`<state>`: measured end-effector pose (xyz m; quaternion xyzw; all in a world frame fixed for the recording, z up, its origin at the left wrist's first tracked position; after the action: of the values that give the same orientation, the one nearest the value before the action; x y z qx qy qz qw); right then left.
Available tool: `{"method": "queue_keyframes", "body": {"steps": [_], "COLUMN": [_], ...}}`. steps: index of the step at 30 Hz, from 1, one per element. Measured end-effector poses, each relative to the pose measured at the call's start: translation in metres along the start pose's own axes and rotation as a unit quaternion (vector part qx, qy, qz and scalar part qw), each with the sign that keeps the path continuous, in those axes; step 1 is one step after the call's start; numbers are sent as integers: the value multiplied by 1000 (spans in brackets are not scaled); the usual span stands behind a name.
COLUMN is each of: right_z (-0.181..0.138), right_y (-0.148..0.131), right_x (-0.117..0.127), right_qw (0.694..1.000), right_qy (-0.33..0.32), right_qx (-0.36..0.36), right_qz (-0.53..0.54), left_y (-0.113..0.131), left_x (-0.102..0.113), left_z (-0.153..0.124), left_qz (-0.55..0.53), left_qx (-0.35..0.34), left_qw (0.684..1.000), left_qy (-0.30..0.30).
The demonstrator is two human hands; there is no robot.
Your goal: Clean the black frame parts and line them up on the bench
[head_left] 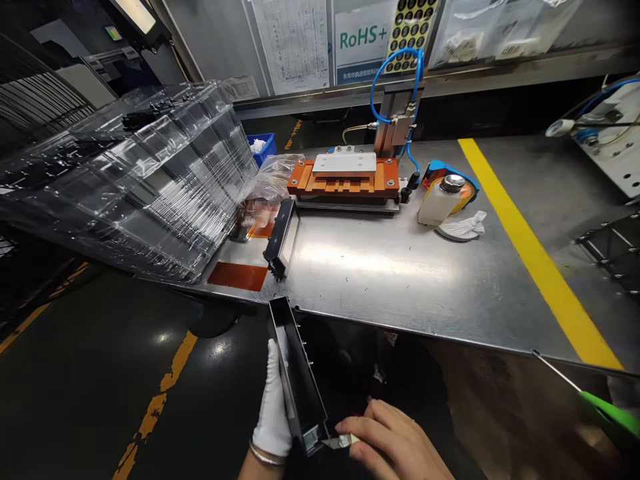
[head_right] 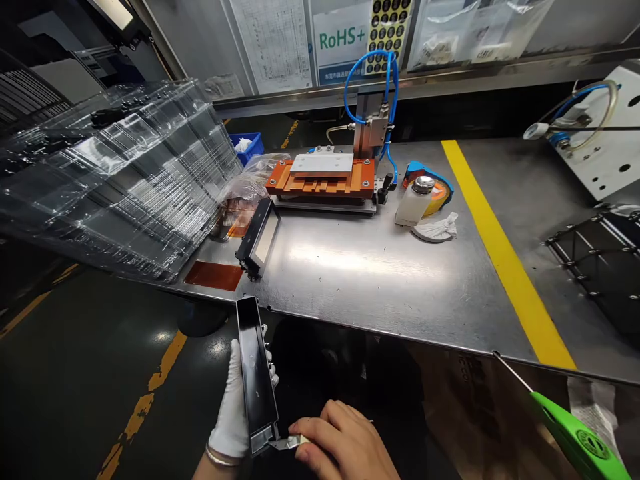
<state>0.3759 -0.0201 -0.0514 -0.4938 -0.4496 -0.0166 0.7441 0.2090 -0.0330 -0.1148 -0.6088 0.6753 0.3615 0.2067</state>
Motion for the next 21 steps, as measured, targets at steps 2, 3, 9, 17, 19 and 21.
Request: {"method": "queue_keyframes", "body": {"steps": [2, 3, 9, 17, 19, 21], "right_z": [-1, -1, -4, -7, -9, -14], "right_y": [5, 7, 16, 22, 36, 61], "right_x": [-6, -8, -19, -28, -32, -32], "right_qw": [1000, 1000, 998, 997, 993, 984], "right_qy": [-12, -18, -53, 10, 29, 66], "right_qx": [1, 1, -18, -78, -111, -166], "right_qz": [-4, -5, 2, 10, 11, -12], "left_y": [-1, -2, 0, 8, 11, 11], "left_x": [-1, 0, 11, 23, 21, 15], "left_z": [-1, -2, 1, 3, 2, 0], "left_qz": [-5, -3, 25, 21, 15, -4], "left_qx": [10, 13, -16, -86, -91, -68], "left_qw": [1000, 1000, 999, 992, 993, 997], "left_qy": [6, 11, 43, 88, 73, 26]}}
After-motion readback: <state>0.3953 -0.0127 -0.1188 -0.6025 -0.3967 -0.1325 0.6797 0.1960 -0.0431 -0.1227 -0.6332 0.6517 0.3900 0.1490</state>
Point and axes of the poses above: each hand's wrist, its own z-axis towards the middle knuckle, its own x-axis out of the back of the hand, y = z × x, the point moved 7 cm from there along z, towards the middle knuckle, and after that the axes turned 7 degrees about -z, right-handed, at the moved point
